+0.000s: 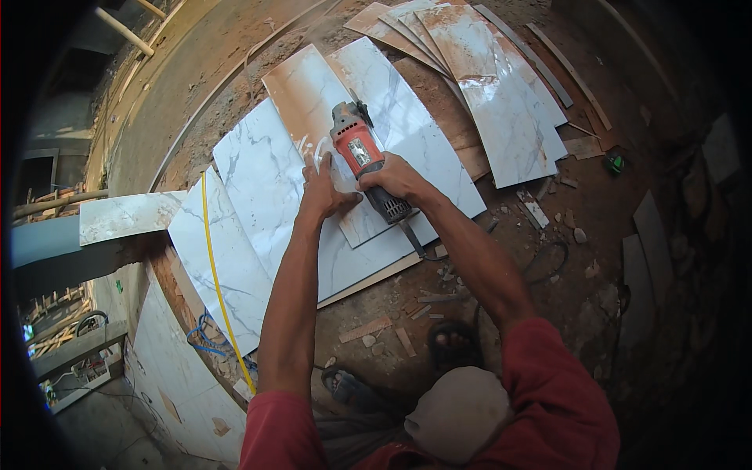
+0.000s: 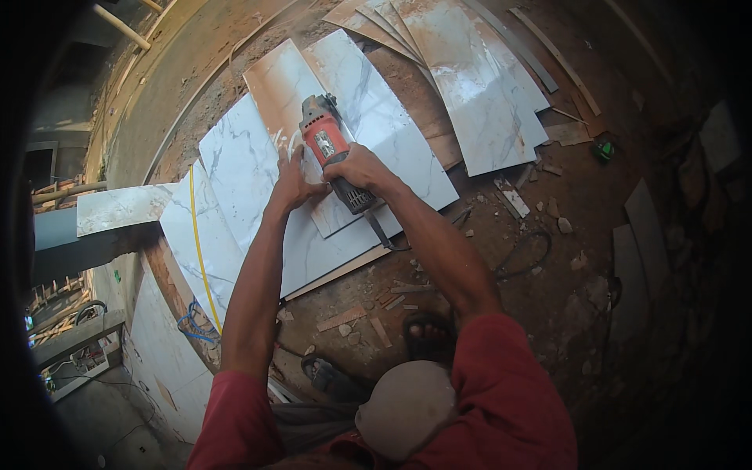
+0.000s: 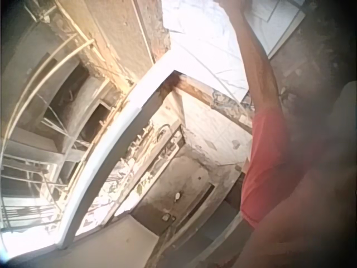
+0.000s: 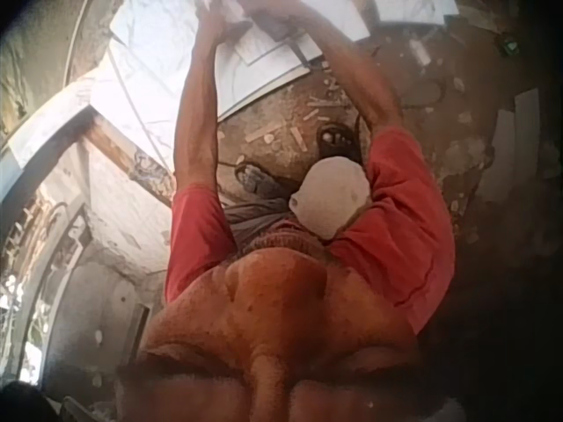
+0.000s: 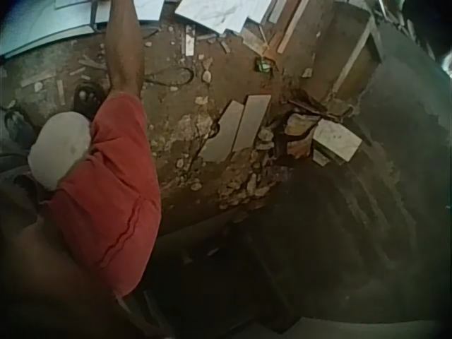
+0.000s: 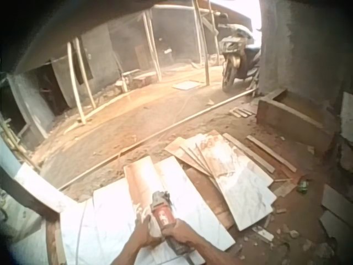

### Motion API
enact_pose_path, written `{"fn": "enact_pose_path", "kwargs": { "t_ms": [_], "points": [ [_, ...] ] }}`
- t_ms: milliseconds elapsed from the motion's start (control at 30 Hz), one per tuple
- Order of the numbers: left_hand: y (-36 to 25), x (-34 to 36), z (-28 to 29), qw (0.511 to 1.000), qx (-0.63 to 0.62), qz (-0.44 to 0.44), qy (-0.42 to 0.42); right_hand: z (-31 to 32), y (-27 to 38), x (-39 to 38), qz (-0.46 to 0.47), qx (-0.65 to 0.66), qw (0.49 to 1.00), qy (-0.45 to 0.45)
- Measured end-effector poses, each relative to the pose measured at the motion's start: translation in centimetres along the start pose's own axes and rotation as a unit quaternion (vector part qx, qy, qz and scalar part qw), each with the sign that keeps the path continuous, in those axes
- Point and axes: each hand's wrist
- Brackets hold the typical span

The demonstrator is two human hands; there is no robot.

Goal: The person places a tile on the ground, measures it using a measuring tape, places a smaller tile piece on top, and cuts the tile with an angle grinder.

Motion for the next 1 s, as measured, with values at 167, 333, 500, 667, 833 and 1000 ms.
{"fn": "enact_pose_path", "kwargs": {
  "t_ms": [167, 333, 500, 667, 833, 1000],
  "points": [
    [0.2, 0.0, 0.0, 1.000, 0.009, -0.004, -0.003, -0.1, -0.3, -0.5, 0.005, 0.002, 1.000, 0.014],
    [0.1, 0.0, -0.1, 1.000, 0.003, -0.006, -0.007, 0.0, -0.7, -1.0, 0.005, 0.018, 1.000, 0.005],
    [0.5, 0.0, -0.3, 1.000, 0.005, -0.012, -0.013, 0.0, -0.9, -1.3, 0.000, 0.003, 1.000, 0.006],
    [0.4, 0.0, -0.2, 1.000, 0.002, -0.002, -0.003, 0.1, -0.9, -1.8, -0.007, -0.002, 1.000, 0.011],
    [0.2, 0.1, -0.2, 1.000, -0.001, -0.001, 0.003, 0.0, -1.9, -1.8, -0.009, 0.009, 1.000, -0.010],
    [0.3, 0.0, -0.1, 1.000, 0.001, 0.000, 0.001, -0.1, -1.3, -2.9, -0.016, -0.002, 1.000, 0.004]
  ]
}}
Point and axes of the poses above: each hand's wrist, its own x-axis towards the middle knuckle, its own z-axis out of the back of the hand, y = z × x, and after that the axes turned 9 degrees about -z, right-handed
